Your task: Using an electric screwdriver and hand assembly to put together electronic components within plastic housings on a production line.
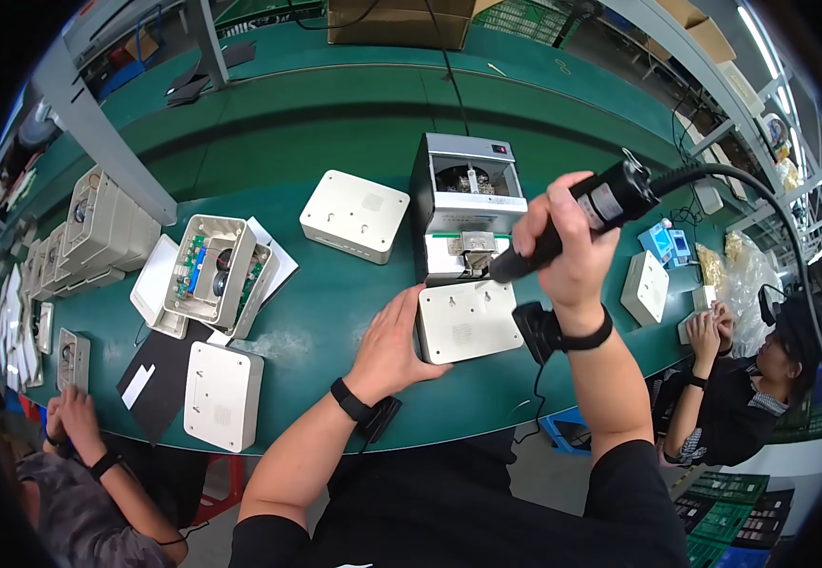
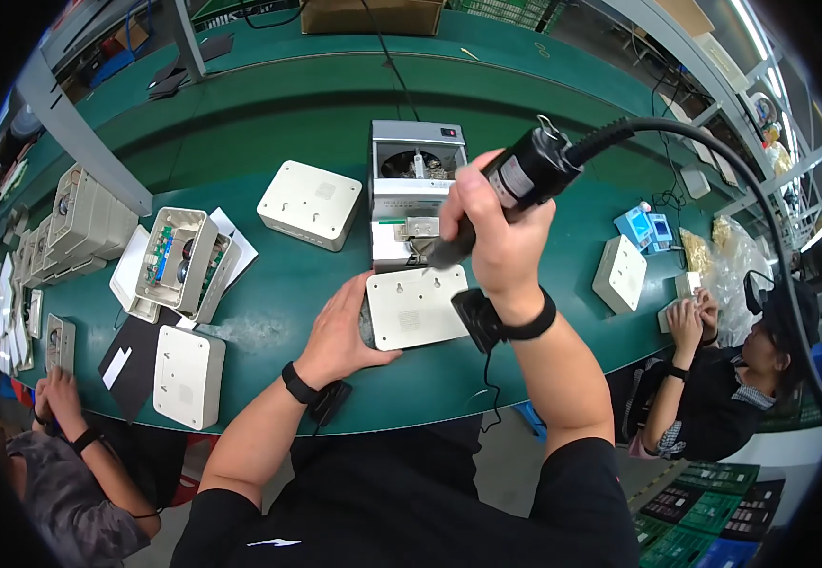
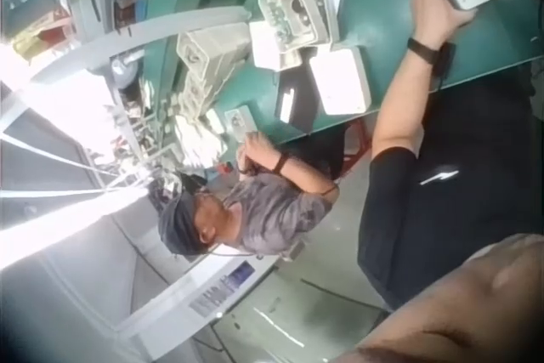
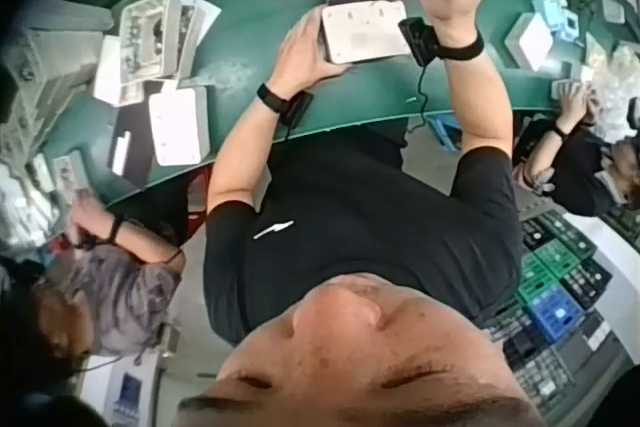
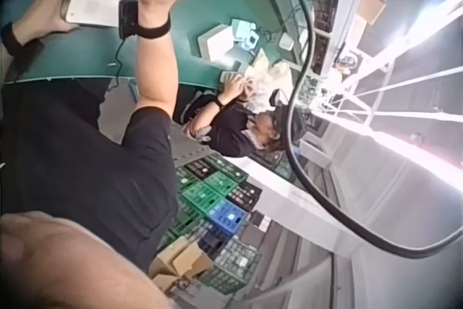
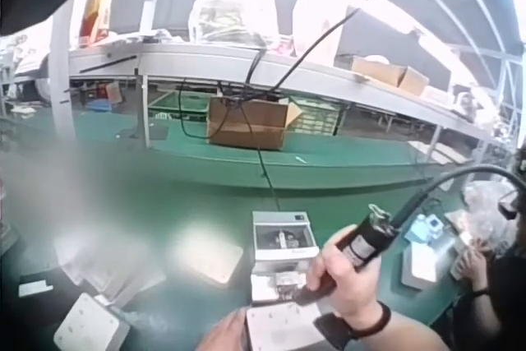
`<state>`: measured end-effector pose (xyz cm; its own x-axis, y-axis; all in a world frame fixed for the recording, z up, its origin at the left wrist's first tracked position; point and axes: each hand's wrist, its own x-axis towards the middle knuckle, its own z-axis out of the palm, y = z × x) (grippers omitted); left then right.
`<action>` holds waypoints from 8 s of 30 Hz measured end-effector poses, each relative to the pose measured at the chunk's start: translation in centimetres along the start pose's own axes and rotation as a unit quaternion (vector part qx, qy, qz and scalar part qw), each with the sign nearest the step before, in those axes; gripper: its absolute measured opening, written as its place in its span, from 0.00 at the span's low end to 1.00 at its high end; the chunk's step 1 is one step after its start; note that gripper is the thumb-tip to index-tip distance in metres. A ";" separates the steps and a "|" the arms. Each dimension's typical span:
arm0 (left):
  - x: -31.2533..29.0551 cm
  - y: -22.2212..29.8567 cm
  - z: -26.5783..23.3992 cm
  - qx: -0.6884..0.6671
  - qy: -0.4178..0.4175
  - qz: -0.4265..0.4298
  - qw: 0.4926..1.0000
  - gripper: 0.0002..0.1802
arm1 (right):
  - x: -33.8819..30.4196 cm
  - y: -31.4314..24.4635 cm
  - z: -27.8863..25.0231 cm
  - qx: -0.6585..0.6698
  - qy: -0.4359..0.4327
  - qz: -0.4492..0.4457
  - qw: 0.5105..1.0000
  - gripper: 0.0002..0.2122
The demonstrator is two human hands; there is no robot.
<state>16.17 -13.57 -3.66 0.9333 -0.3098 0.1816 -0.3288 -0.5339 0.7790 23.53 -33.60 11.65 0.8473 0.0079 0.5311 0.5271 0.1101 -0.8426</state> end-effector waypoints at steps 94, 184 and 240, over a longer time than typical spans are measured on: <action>-9.0 2.4 -5.5 0.186 0.051 -0.002 0.981 0.57 | -3.4 -2.7 -3.1 0.091 0.056 0.021 0.994 0.07; -1.0 -0.8 -2.5 -0.019 -0.054 0.004 0.998 0.70 | 0.7 0.3 1.2 -0.013 0.002 0.072 0.997 0.09; -0.6 -0.5 -2.0 -0.007 -0.029 -0.001 1.000 0.66 | -5.3 3.3 1.4 0.059 -0.045 0.100 0.992 0.12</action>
<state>16.10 -11.56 -3.00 0.9240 -0.3537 0.1449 -0.3241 -0.5239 0.7877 20.73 -31.90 6.18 0.9220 0.1301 0.3648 0.3336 0.2119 -0.9186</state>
